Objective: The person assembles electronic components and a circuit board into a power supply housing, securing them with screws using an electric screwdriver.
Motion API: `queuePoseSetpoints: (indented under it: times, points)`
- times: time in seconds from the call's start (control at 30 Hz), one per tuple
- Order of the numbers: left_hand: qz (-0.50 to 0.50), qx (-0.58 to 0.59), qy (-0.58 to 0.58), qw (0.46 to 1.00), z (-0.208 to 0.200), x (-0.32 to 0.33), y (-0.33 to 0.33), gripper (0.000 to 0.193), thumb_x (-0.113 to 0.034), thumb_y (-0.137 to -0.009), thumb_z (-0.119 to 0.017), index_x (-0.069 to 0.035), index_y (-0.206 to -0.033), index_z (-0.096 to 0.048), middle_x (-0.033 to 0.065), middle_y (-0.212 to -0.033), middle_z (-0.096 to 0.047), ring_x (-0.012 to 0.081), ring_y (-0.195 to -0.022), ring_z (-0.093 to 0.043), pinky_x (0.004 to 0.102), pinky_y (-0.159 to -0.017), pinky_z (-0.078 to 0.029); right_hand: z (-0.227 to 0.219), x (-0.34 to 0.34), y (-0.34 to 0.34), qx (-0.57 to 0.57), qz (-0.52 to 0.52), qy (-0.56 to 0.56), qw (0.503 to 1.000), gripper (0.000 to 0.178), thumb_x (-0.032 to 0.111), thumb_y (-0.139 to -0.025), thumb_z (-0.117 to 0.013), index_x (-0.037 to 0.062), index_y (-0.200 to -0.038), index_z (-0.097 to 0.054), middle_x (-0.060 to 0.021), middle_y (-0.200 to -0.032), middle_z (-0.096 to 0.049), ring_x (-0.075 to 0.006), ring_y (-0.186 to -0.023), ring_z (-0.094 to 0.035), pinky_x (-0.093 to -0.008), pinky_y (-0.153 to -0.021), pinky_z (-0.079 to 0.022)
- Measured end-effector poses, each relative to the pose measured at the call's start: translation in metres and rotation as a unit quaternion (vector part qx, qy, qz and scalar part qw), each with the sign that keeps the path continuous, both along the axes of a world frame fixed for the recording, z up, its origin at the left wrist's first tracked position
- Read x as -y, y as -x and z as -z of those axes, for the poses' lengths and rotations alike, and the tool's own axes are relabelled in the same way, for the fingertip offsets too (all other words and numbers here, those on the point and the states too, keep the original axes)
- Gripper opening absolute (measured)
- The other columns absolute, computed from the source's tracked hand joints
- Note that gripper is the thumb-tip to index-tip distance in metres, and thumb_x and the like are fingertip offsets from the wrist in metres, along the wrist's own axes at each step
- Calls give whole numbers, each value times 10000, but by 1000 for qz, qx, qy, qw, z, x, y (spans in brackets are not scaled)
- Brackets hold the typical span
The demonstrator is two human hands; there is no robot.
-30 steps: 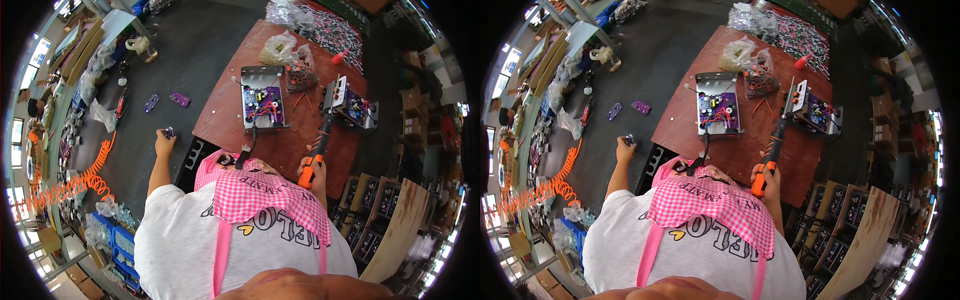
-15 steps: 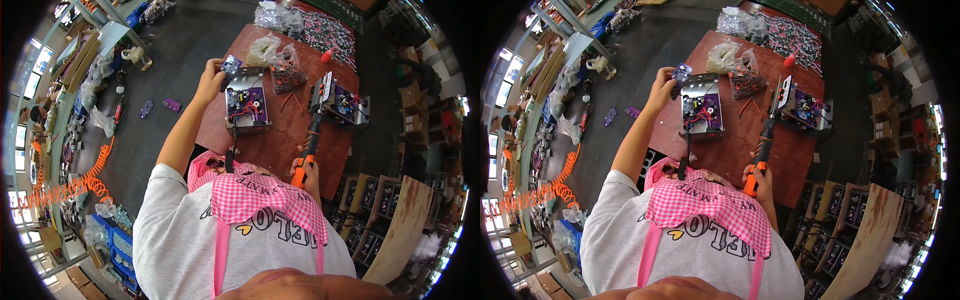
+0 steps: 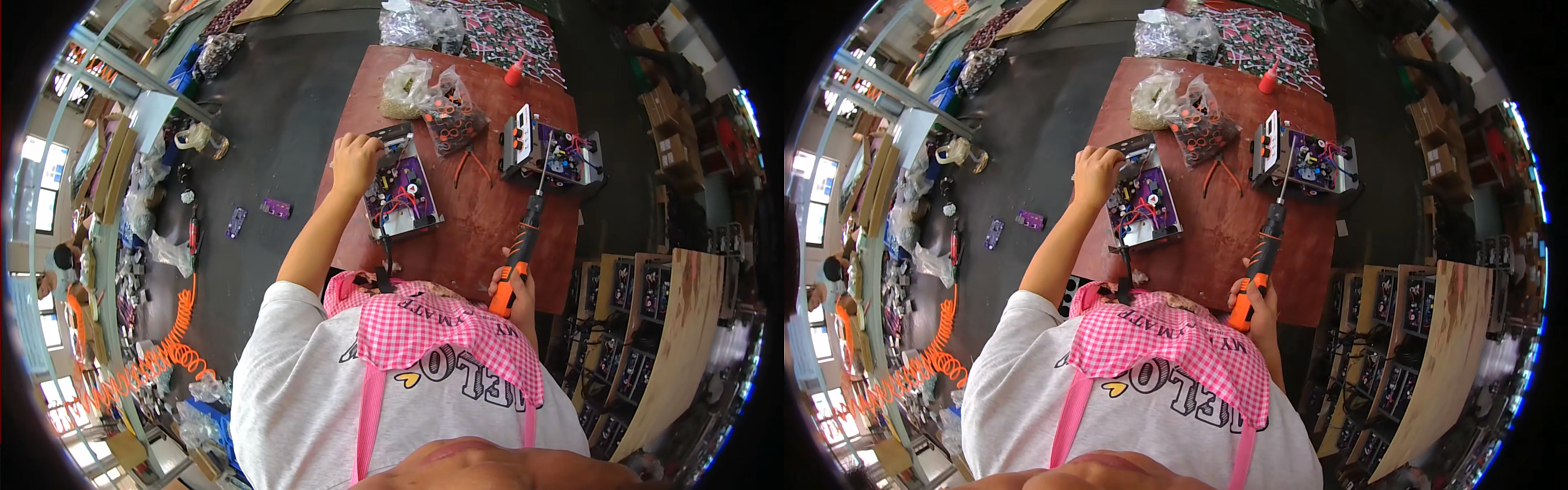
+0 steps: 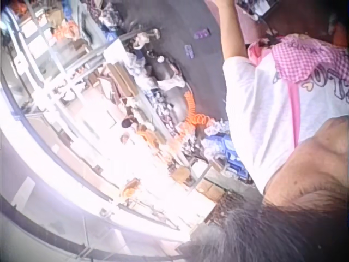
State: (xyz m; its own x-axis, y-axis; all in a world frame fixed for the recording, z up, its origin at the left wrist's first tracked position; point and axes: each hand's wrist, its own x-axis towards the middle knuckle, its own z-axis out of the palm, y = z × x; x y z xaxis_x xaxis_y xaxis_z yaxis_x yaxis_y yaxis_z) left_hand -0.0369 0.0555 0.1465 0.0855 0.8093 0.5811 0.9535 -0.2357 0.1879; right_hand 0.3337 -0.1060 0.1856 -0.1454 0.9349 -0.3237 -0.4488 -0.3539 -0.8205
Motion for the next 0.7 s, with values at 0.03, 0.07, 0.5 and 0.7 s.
queuePoseSetpoints:
  times: [0.03, 0.07, 0.5, 0.7]
  points:
    - [1, 2, 1, 1000, 1, -1, 1, 87, -188, -757, -723, -153, -817, -670, -2, -812, -653, 232, -839, -574, 388, -794, -420, 0, 0, 5, 4, -6, -1, 1000, 556, 238, -985, -581, -15, -1434, -371, -82, -886, -612, -134, -721, -599, -270, -661, -512]
    - [-6, 6, -4, 1000, 3, -3, 3, 101, -189, -750, -732, -153, -817, -665, -3, -810, -651, 231, -842, -574, 390, -796, -419, -1, 1, 10, 11, -6, 0, 1000, 563, 243, -985, -582, -15, -1437, -366, -82, -893, -612, -134, -722, -600, -270, -663, -511]
    - [37, 34, -55, 997, 16, -10, 11, 147, -189, -738, -761, -154, -818, -643, -8, -779, -624, 227, -804, -564, 386, -778, -403, 3, 13, 45, 33, -30, -7, 999, 618, 260, -983, -584, -36, -1459, -325, -86, -913, -616, -133, -754, -600, -288, -717, -510]
    - [17, 22, -60, 998, 17, -15, 13, 156, -192, -735, -760, -157, -803, -624, -10, -757, -608, 232, -786, -556, 395, -775, -395, 4, 18, 48, 38, -11, 11, 999, 609, 267, -987, -583, -41, -1452, -338, -86, -909, -621, -136, -750, -601, -285, -720, -505]
